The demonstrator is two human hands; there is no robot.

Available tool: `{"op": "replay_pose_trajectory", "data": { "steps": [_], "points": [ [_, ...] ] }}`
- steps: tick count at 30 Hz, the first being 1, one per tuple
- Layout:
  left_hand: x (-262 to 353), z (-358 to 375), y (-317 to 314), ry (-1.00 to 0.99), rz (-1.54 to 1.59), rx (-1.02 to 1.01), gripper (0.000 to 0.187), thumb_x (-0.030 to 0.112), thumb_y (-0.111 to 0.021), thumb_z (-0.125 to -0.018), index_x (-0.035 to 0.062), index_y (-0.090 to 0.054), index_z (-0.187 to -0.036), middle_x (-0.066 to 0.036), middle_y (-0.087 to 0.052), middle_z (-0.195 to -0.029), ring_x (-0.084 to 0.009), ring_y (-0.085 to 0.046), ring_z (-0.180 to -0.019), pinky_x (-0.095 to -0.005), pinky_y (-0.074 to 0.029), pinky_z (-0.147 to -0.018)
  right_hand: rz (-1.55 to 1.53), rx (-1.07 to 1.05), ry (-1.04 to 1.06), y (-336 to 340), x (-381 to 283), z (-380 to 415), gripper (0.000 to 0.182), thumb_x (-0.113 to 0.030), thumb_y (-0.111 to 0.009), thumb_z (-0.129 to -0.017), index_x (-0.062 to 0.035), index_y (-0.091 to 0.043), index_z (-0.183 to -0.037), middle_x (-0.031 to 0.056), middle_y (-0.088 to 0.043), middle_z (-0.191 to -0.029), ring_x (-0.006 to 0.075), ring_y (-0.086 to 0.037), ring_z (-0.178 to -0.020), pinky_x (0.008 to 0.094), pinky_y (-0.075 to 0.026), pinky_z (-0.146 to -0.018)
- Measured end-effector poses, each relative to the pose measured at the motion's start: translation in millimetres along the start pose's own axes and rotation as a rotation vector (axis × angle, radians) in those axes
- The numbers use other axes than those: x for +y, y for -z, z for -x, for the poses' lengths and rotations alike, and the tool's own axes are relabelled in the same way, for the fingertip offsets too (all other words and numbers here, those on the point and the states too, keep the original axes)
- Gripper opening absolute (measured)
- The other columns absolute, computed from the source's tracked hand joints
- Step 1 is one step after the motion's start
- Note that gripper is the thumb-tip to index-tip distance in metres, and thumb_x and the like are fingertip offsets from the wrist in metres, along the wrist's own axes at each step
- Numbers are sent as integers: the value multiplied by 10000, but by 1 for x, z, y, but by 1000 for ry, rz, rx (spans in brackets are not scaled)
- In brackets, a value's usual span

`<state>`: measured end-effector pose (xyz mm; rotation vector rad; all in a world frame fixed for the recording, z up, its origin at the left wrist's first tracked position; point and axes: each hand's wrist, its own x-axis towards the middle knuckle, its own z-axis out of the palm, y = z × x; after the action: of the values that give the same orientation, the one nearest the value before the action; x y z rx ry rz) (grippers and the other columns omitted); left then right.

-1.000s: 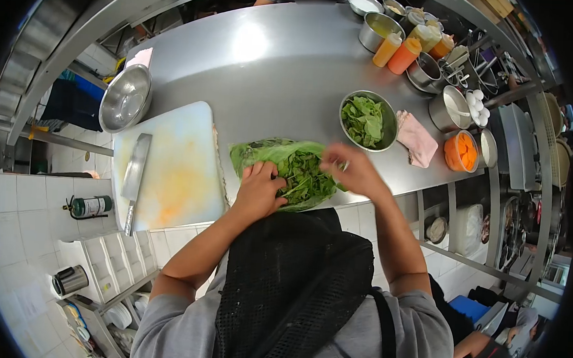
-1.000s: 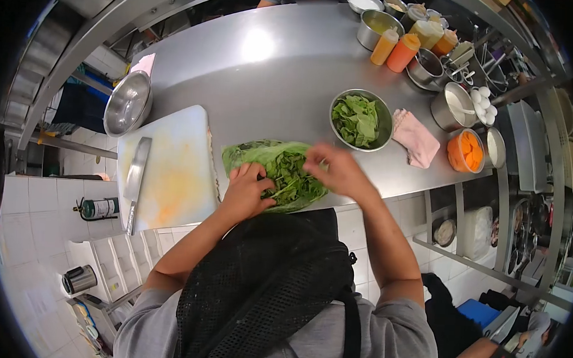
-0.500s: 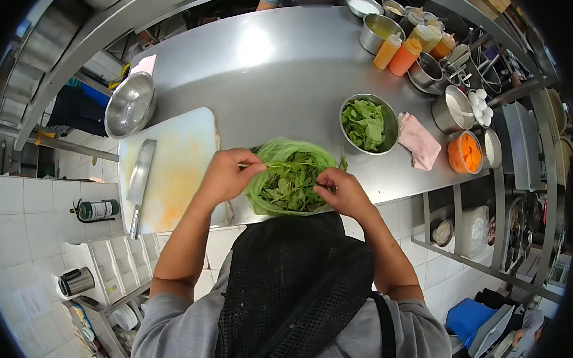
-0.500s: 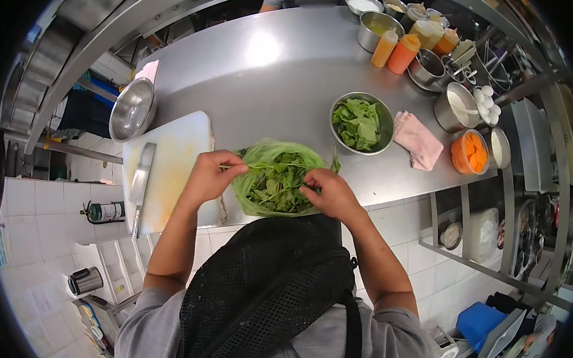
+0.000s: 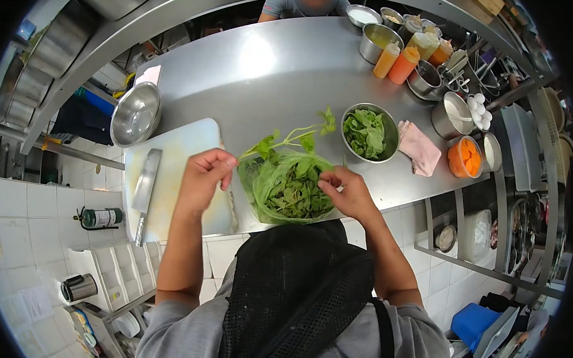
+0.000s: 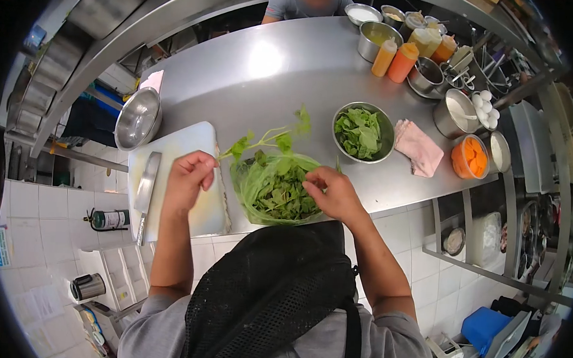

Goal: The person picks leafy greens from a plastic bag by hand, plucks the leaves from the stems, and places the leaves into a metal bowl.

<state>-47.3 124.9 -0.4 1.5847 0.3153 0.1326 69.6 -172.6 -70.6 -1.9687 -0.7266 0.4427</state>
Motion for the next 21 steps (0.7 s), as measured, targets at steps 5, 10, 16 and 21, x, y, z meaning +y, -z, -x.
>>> {"op": "replay_pose_trajectory", "data": {
  "steps": [5,10,16,21],
  "points": [
    [-25,2,-27,143,309,-39,179,188,-605,-936,22,-622,-871,15,-496,-563,-70,-420,-484,-218,-315,-474,-454,190,119,8,-14,-25,287,1,-563,-826,-4,-563,-1114,67,-637,-1011,162,-591,-907,293,-469,-813],
    [-26,4,-33,172,347,-53,190,205,-608,-936,26,-620,-873,18,-489,-562,-68,-407,-487,-223,-299,-481,-1029,20,-28,28,-29,-40,325,58,-502,-843,-3,-532,-1161,78,-614,-1071,167,-572,-951,275,-448,-851],
    [-29,6,-29,169,291,-63,194,206,-609,-935,20,-620,-880,18,-480,-560,-69,-400,-488,-225,-296,-480,-674,101,13,13,-34,-48,168,-121,-640,-910,3,-621,-1022,17,-653,-859,93,-595,-771,245,-471,-721],
    [-33,7,-26,178,315,-34,206,206,-606,-936,12,-620,-868,19,-475,-557,-68,-389,-484,-226,-296,-477,-497,45,2,23,-29,-49,109,-97,-629,-907,6,-637,-940,18,-663,-844,67,-592,-778,233,-470,-698]
  ]
}}
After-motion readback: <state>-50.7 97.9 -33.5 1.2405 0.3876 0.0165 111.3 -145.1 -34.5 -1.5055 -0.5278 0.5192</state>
